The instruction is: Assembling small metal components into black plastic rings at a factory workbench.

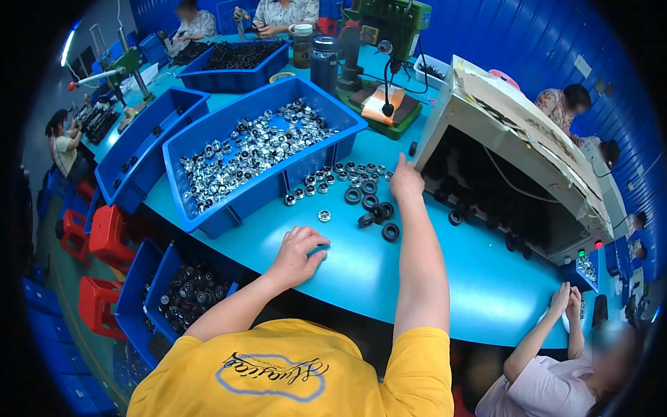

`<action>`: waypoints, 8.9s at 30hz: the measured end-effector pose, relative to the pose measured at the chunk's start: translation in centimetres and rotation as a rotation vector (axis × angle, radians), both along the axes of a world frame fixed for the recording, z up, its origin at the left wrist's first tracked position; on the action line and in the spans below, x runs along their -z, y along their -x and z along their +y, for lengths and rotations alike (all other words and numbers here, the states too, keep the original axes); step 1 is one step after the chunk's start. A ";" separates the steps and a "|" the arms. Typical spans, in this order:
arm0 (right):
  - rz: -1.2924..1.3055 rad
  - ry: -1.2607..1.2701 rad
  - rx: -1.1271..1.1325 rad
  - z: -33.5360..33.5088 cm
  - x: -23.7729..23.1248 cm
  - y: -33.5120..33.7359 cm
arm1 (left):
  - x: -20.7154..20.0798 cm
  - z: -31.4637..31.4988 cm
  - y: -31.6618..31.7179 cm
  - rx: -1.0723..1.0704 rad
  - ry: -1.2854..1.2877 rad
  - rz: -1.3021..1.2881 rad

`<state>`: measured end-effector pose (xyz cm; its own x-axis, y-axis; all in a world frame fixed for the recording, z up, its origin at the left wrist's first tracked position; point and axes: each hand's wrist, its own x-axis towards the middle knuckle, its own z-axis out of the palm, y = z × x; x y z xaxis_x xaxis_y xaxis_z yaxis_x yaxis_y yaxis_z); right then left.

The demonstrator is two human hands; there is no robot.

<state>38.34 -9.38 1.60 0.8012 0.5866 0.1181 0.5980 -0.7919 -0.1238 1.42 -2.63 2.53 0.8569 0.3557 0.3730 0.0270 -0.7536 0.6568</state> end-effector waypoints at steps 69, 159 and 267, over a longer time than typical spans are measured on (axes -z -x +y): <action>-0.007 0.190 0.177 15.0 0.8 -20.1 | 0.2 3.1 -1.0 0.028 0.253 -0.040; -0.066 -0.439 -0.634 3.0 -1.4 17.7 | 1.4 6.4 3.2 0.329 1.630 -0.231; 1.356 -1.061 -0.355 -3.6 -1.8 22.8 | 1.0 4.3 2.6 0.164 1.124 -0.204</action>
<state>15.52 -13.03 3.44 0.5112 0.8579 -0.0519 -0.2450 0.0876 -0.9656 -1.14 1.65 1.53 0.8837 0.4649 0.0530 -0.2011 0.2751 0.9401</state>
